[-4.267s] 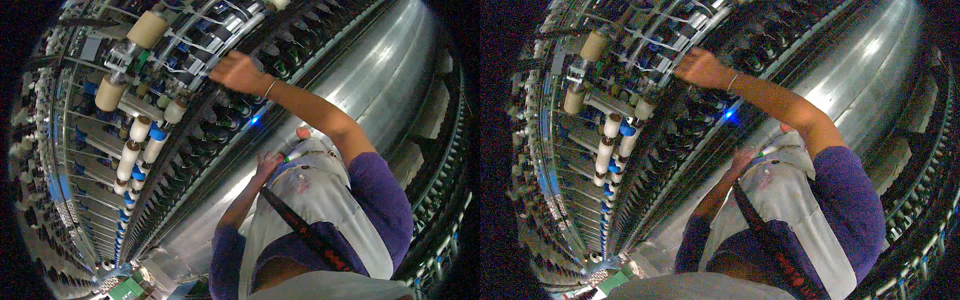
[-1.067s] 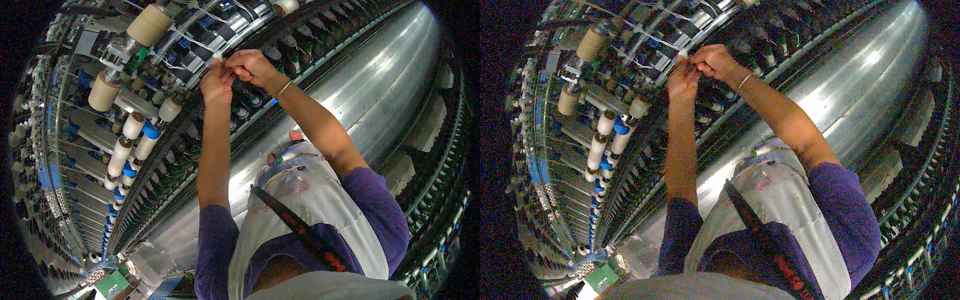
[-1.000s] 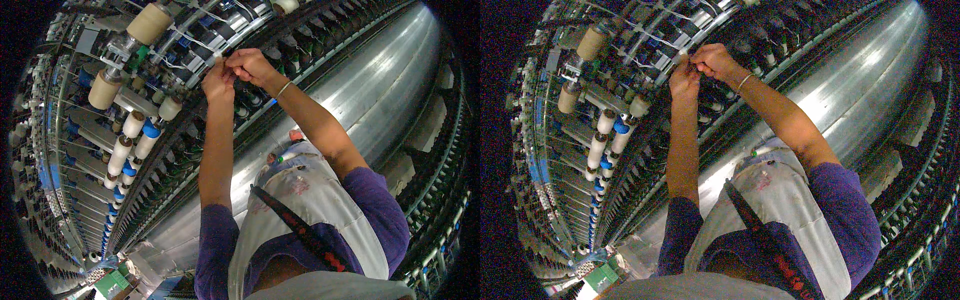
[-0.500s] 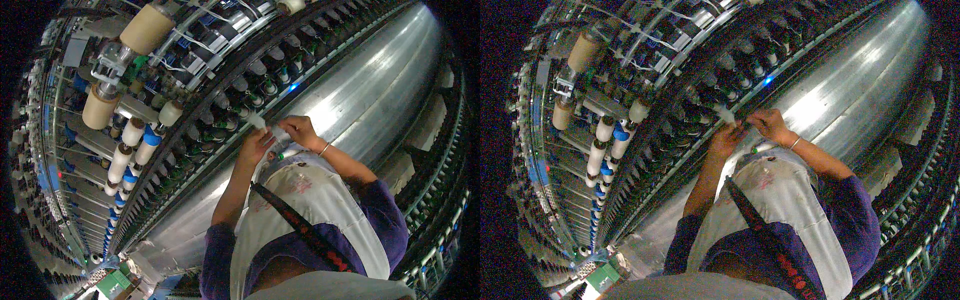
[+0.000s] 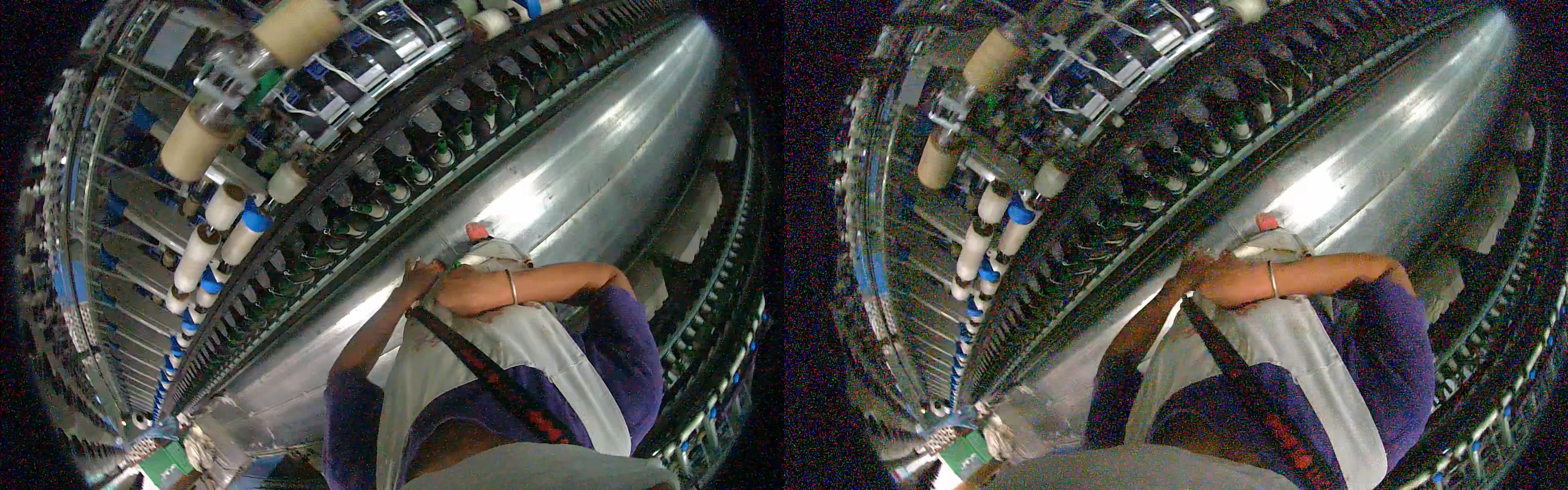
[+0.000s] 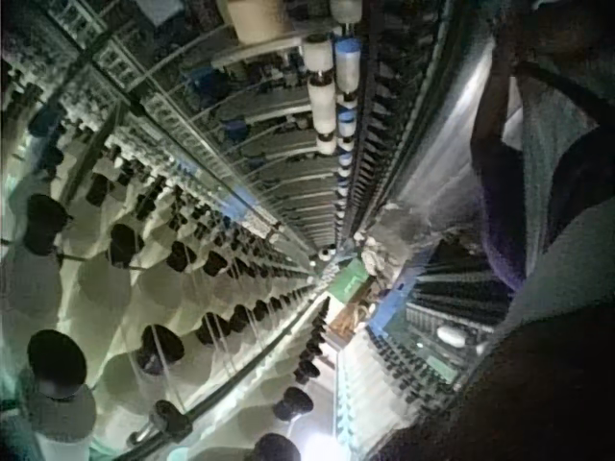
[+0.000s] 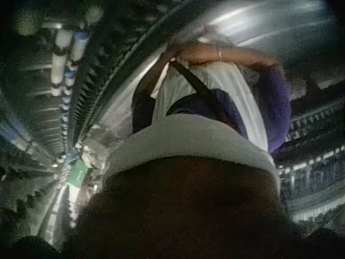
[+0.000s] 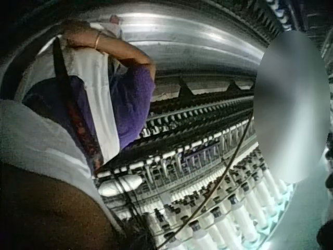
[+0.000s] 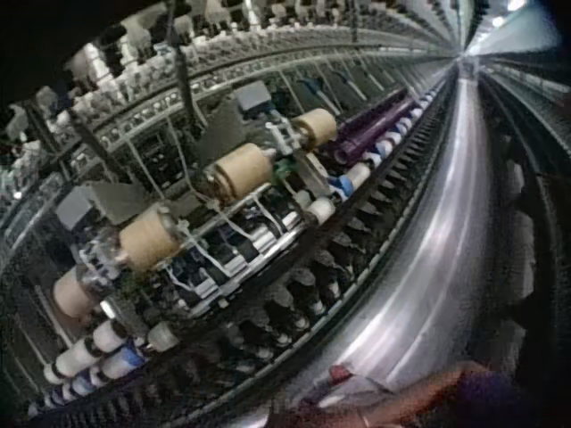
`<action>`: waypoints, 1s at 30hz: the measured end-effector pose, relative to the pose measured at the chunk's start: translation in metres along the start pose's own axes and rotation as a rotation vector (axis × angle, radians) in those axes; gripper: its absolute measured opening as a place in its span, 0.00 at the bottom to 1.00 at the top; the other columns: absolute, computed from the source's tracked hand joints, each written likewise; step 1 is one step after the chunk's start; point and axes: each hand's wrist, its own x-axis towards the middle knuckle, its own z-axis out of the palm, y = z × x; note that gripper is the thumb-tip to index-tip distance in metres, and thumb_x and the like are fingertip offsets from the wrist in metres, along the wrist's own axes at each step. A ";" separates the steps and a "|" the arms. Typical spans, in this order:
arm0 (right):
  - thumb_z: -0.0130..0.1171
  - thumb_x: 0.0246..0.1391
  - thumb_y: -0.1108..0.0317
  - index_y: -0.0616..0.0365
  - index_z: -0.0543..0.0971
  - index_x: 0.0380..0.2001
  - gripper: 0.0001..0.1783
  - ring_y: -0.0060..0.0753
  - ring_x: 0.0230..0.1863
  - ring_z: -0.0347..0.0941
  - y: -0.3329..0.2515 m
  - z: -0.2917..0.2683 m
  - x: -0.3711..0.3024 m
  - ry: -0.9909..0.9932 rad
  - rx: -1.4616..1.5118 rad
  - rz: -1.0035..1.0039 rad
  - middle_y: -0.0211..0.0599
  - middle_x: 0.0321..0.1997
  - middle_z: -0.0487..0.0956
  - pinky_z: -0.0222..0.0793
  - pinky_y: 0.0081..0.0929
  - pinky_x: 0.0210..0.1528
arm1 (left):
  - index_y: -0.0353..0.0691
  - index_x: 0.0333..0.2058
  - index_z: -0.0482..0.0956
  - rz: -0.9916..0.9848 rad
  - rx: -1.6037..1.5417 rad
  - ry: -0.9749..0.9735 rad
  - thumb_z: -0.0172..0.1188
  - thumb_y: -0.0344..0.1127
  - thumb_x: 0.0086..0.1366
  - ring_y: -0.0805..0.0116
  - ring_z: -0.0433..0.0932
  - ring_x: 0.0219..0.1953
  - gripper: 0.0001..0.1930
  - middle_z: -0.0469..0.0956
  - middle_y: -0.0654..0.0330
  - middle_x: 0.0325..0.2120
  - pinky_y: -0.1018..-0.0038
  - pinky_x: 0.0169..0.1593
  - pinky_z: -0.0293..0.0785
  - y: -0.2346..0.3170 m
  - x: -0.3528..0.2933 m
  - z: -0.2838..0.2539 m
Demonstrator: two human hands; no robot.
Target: The person repairs a textile machine by removing broken thread spools, cleaning the bobbin area, and rethreading the yarn. They use a small tool to guide the thread through the machine's components.
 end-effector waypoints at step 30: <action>0.64 0.44 0.76 0.56 0.80 0.32 0.08 0.37 0.32 0.77 0.179 -0.185 -0.027 1.627 -0.303 0.342 0.37 0.34 0.78 0.73 0.26 0.31 | 0.29 0.52 0.65 0.684 -2.648 0.643 0.42 0.34 0.61 0.49 0.61 0.61 0.21 0.64 0.46 0.57 0.55 0.67 0.46 0.034 0.153 -0.285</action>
